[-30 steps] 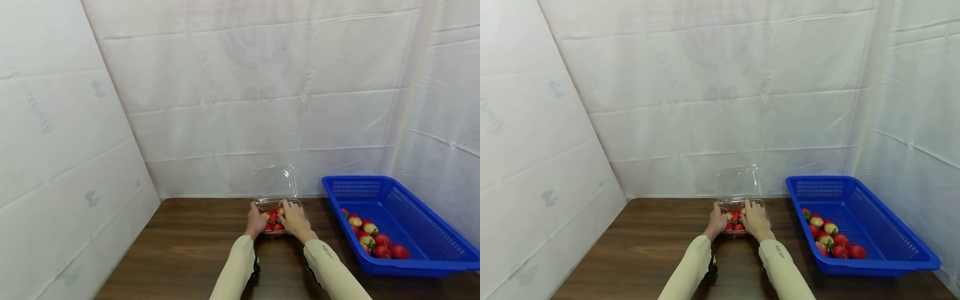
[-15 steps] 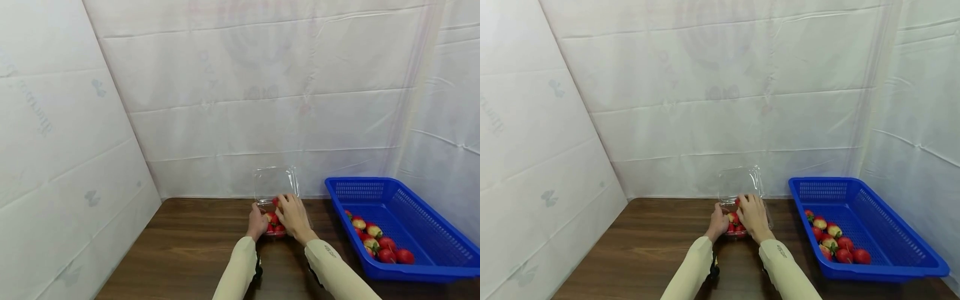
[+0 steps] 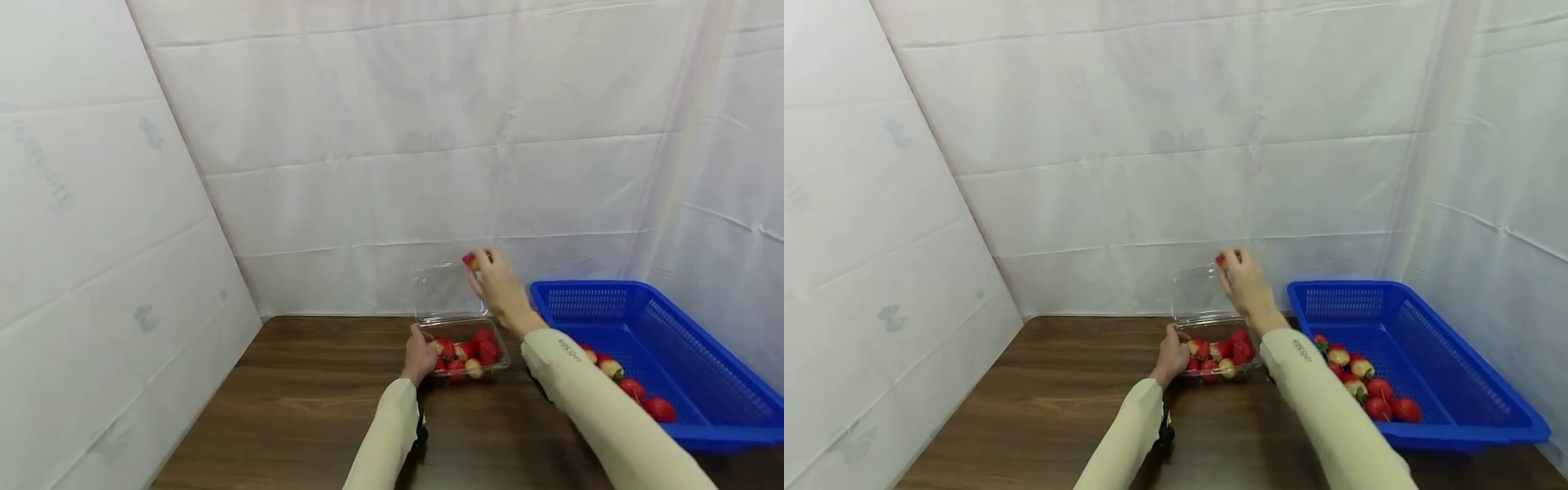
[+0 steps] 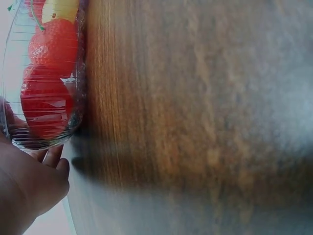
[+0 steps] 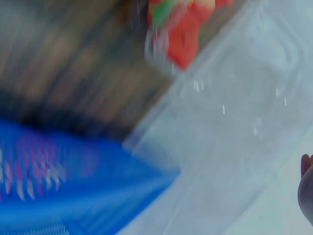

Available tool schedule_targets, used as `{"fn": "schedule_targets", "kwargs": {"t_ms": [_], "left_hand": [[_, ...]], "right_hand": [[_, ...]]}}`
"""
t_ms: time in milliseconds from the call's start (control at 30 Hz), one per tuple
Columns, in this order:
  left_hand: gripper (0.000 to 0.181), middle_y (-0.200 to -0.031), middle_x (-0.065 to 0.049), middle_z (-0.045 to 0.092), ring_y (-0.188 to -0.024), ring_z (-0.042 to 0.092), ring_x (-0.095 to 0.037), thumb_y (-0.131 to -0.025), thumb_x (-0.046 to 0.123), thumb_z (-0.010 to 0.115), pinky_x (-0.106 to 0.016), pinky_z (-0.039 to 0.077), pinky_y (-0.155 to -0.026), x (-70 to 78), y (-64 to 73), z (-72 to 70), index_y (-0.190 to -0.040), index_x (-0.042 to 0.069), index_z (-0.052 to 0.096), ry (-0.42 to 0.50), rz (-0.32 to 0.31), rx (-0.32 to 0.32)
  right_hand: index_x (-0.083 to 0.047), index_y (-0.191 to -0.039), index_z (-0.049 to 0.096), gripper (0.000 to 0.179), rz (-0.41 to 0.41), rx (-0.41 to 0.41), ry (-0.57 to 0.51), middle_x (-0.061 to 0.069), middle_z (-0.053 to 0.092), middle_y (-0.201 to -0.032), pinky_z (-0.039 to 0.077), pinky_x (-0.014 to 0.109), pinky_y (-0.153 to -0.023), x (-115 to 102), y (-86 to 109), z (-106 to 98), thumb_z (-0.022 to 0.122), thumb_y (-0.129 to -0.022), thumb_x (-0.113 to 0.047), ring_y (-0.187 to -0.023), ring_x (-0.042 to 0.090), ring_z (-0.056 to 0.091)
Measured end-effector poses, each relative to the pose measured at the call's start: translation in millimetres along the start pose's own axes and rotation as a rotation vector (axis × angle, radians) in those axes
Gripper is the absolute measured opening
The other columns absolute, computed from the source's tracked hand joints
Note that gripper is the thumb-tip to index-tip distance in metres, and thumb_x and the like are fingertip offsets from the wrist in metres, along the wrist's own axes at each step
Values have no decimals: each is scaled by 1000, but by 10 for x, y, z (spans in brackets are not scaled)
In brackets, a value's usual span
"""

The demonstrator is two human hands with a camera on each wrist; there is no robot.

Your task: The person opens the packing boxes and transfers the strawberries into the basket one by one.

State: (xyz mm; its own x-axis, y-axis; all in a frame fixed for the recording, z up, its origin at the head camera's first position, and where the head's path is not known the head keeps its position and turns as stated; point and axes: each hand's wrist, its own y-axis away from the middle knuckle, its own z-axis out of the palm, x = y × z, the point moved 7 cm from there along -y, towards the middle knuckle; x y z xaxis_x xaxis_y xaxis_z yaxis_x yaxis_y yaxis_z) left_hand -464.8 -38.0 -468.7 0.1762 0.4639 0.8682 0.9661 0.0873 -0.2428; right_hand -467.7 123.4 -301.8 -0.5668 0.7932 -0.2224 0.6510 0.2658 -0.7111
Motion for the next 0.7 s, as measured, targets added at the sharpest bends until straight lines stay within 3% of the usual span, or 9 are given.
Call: {"fn": "schedule_targets", "kwargs": {"t_ms": [133,233,300,433,500,567,700], "left_hand": [[48,-112,-21,65,-103,62,-34,-86,-7,43,-48,50,-95,-8,-11,-5,-133,-9,40,33,-34,-27],[47,-113,-19,65,-103,62,-33,-86,-6,44,-47,51,-95,-66,-25,-4,-133,-7,40,53,-22,-41],[46,-111,-18,65,-102,63,-30,-85,-5,43,-42,52,-93,-147,-62,13,-131,-6,40,47,23,-36],[45,-112,-20,65,-106,63,-34,-85,-5,43,-45,51,-96,-194,-55,2,-130,-7,41,46,32,-26],[46,-115,-23,64,-110,62,-39,-85,-8,44,-52,49,-99,-148,-18,-22,-131,-8,41,52,-6,-27],[46,-115,-25,64,-109,61,-41,-85,-8,44,-54,49,-99,-104,10,-49,-131,-10,40,45,-4,-15],[46,-114,-26,64,-106,62,-41,-86,-8,44,-54,49,-97,-90,25,-67,-132,-13,38,34,-1,-11]], "right_hand": [[1,-125,57,35,12,49,81,26,61,-119,58,56,-83,231,-74,-362,67,-92,-6,-101,44,63],[3,-120,59,32,-7,109,168,29,62,-114,56,59,-79,409,-50,-610,67,-90,-3,-97,48,63],[3,-116,59,30,-7,136,214,30,61,-109,54,61,-77,525,-4,-751,67,-88,-2,-94,50,62],[5,-111,57,27,41,103,270,34,57,-107,52,64,-70,824,125,-941,64,-85,-1,-92,54,59],[6,-108,55,23,101,23,270,36,55,-106,51,66,-67,1025,207,-991,61,-86,0,-91,56,58],[6,-105,54,18,174,-123,278,36,54,-105,50,66,-66,1243,322,-994,59,-89,-1,-89,56,58],[3,-97,58,7,295,-577,280,28,58,-93,51,55,-64,1580,707,-907,57,-90,0,-79,44,60]]}}
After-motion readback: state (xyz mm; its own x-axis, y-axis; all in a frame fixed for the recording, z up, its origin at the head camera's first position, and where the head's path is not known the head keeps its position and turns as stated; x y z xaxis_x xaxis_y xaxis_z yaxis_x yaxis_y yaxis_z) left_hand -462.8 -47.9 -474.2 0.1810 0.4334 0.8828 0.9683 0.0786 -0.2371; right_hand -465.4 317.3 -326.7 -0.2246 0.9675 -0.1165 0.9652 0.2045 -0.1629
